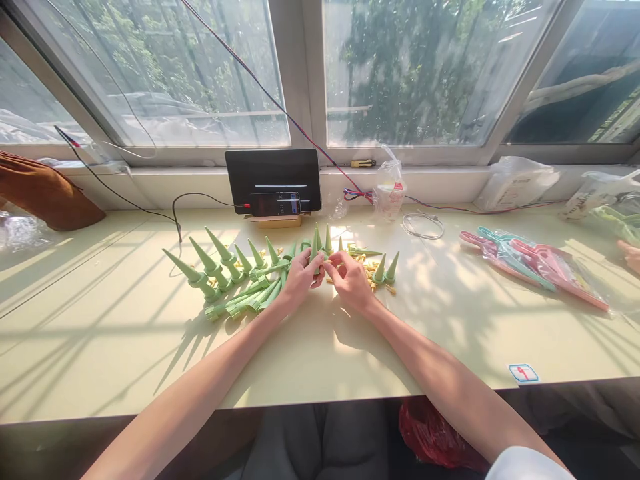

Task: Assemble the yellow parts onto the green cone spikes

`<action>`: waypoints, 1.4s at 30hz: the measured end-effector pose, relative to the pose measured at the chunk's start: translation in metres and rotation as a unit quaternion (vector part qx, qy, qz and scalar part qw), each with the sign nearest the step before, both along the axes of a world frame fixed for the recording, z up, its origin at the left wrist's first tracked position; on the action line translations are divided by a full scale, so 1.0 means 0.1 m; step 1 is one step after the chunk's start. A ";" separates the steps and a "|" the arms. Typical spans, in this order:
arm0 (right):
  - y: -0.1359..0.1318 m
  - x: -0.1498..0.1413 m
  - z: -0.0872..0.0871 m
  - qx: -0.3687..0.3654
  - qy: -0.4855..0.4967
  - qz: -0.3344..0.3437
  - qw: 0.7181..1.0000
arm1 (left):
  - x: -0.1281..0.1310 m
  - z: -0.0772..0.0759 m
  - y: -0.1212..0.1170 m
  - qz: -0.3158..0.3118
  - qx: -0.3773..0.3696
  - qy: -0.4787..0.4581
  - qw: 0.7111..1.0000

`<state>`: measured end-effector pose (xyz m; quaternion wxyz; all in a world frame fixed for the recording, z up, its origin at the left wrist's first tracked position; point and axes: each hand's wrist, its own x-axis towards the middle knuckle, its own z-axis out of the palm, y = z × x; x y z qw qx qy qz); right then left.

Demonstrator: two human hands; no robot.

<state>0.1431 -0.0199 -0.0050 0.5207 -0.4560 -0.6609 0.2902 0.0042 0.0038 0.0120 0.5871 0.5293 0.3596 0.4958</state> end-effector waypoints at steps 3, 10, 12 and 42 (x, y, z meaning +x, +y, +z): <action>0.01 0.00 -0.02 0.000 -0.006 0.002 1.000 | 0.01 -0.03 0.00 0.009 -0.009 -0.007 1.000; 0.02 0.01 -0.01 0.012 -0.008 0.016 1.000 | 0.02 -0.09 -0.01 0.016 0.000 -0.014 1.000; 0.02 0.02 -0.02 0.010 -0.011 0.014 1.000 | 0.02 -0.09 -0.01 0.018 -0.001 -0.014 1.000; 0.03 0.03 0.00 0.010 -0.007 0.027 1.000 | -0.01 -0.02 -0.07 0.028 -0.003 -0.001 1.000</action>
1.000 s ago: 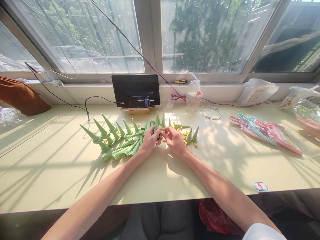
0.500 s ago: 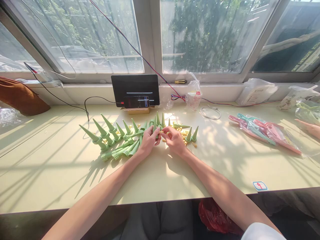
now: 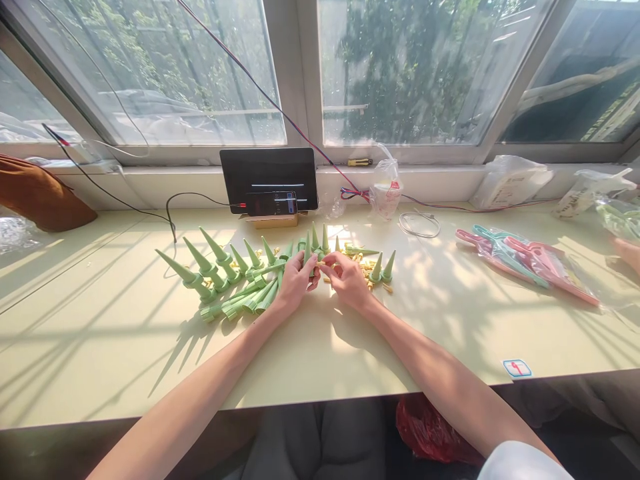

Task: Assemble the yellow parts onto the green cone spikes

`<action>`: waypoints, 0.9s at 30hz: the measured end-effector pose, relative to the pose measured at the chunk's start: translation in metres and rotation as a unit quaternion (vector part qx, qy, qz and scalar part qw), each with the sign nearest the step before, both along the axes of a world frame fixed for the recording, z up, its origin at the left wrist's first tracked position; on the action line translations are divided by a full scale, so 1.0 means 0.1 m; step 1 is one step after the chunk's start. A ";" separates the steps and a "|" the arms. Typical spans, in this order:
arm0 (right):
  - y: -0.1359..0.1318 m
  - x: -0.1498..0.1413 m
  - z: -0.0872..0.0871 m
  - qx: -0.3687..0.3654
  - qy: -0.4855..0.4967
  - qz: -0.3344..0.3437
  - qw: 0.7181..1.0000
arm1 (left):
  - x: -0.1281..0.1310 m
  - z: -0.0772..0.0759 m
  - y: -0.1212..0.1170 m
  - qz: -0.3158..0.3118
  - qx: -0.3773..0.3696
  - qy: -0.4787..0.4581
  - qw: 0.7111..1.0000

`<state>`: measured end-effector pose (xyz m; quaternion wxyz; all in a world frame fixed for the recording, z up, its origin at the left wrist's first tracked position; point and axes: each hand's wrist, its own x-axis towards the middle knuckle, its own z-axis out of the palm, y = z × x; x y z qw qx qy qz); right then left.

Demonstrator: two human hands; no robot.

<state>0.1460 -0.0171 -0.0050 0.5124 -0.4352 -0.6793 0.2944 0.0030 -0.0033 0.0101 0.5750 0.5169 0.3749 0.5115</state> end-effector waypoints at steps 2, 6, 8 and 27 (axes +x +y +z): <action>0.00 0.00 0.00 -0.001 0.002 0.002 1.000 | 0.00 0.00 -0.01 -0.001 0.002 0.001 1.000; -0.01 0.00 0.00 0.000 0.006 0.007 1.000 | -0.01 -0.01 -0.01 -0.002 0.005 -0.001 1.000; -0.01 0.00 0.00 0.003 0.007 0.010 1.000 | -0.02 -0.02 -0.01 -0.003 0.007 -0.004 1.000; 0.00 0.01 0.01 0.008 0.025 0.026 0.999 | -0.07 0.01 0.00 -0.017 0.031 0.019 0.999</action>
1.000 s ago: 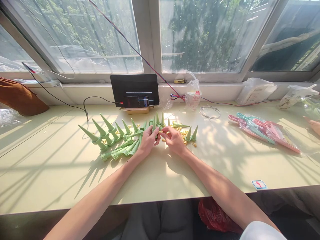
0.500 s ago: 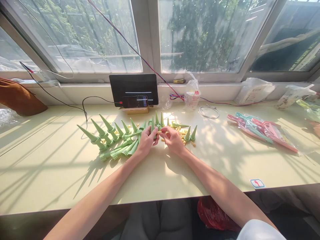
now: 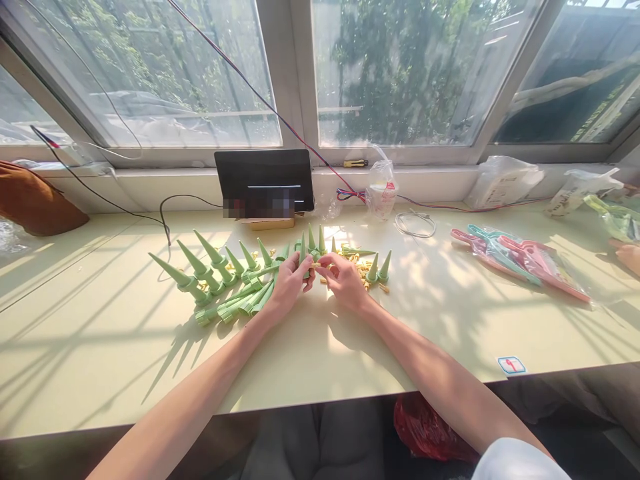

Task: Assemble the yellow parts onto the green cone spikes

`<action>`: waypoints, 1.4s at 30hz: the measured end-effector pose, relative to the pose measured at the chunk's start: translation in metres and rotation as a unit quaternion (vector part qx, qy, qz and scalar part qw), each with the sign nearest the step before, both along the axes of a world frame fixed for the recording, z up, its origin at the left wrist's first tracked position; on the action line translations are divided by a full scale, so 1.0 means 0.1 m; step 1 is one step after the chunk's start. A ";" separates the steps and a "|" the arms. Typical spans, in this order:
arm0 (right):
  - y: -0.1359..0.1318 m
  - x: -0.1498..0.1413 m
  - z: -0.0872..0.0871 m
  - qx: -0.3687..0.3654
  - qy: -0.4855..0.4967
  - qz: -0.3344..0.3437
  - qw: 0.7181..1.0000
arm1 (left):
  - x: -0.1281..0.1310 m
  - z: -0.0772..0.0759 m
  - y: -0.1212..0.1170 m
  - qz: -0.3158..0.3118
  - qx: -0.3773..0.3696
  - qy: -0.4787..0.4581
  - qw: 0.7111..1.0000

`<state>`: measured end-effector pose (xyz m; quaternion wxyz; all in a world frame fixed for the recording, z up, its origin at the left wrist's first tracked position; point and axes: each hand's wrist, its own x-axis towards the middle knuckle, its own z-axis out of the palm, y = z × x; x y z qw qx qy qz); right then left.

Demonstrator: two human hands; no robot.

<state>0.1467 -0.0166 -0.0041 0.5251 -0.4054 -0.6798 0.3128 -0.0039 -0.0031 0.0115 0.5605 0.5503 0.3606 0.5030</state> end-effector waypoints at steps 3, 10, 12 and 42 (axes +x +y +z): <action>-0.01 0.00 0.01 -0.002 -0.003 -0.002 1.000 | 0.00 0.01 -0.01 0.002 -0.001 0.001 1.000; -0.01 0.00 0.02 0.005 -0.028 -0.010 1.000 | 0.00 0.00 0.00 0.005 -0.001 0.007 1.000; -0.02 0.00 0.02 0.007 -0.039 -0.012 0.999 | 0.00 -0.01 0.00 0.004 0.000 0.007 1.000; -0.04 -0.01 0.04 -0.028 -0.026 0.023 0.999 | -0.01 -0.02 0.00 0.003 0.010 0.002 1.000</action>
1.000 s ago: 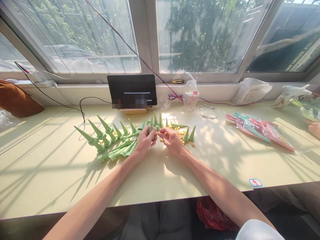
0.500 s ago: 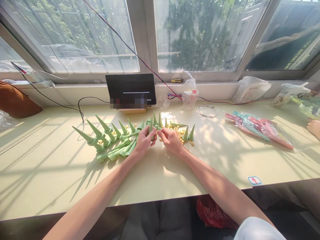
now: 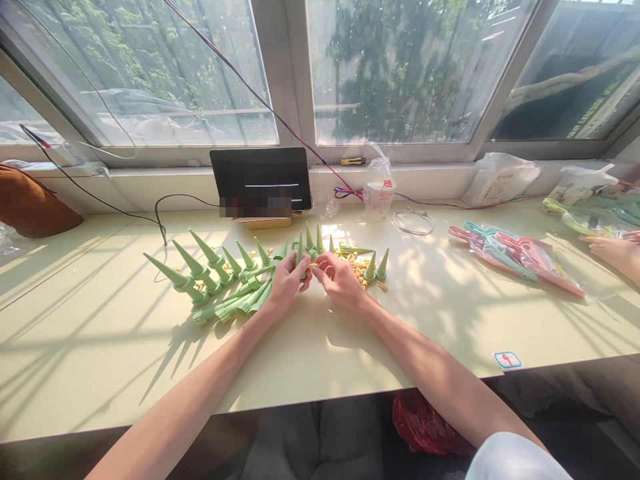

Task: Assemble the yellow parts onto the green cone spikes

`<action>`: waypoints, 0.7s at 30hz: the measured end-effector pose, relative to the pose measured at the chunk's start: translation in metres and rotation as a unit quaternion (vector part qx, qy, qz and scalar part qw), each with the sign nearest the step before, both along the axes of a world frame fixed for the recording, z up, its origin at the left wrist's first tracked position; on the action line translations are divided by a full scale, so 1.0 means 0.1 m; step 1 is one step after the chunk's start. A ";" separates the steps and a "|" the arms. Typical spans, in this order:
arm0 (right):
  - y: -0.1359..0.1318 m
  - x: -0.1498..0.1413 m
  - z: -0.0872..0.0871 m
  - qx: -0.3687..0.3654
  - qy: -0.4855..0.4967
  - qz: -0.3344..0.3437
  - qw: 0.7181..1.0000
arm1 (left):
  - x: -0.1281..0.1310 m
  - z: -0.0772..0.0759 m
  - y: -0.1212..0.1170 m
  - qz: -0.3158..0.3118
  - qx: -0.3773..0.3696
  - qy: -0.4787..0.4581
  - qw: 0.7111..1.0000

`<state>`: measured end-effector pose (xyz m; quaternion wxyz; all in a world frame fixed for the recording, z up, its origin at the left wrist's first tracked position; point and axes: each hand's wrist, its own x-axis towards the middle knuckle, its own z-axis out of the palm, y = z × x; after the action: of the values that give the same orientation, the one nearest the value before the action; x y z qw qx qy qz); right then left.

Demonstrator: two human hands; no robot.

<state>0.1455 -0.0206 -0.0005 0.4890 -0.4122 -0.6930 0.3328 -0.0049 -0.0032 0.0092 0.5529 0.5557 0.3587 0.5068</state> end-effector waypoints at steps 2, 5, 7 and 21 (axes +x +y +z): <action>0.00 0.00 0.00 0.002 0.001 0.004 1.000 | 0.00 0.00 0.00 -0.001 0.001 0.001 1.000; 0.00 0.00 0.00 0.003 -0.003 -0.003 1.000 | 0.00 0.00 -0.01 -0.002 -0.005 0.004 1.000; 0.00 0.00 0.00 0.002 -0.011 -0.009 1.000 | 0.00 0.00 -0.01 -0.004 -0.009 0.006 1.000; 0.02 0.00 -0.02 0.006 -0.017 -0.011 1.000 | 0.01 -0.02 0.01 -0.001 -0.015 -0.005 1.000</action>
<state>0.1450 -0.0189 -0.0028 0.4831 -0.4223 -0.6988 0.3163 -0.0038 -0.0022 0.0071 0.5637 0.5453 0.3625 0.5035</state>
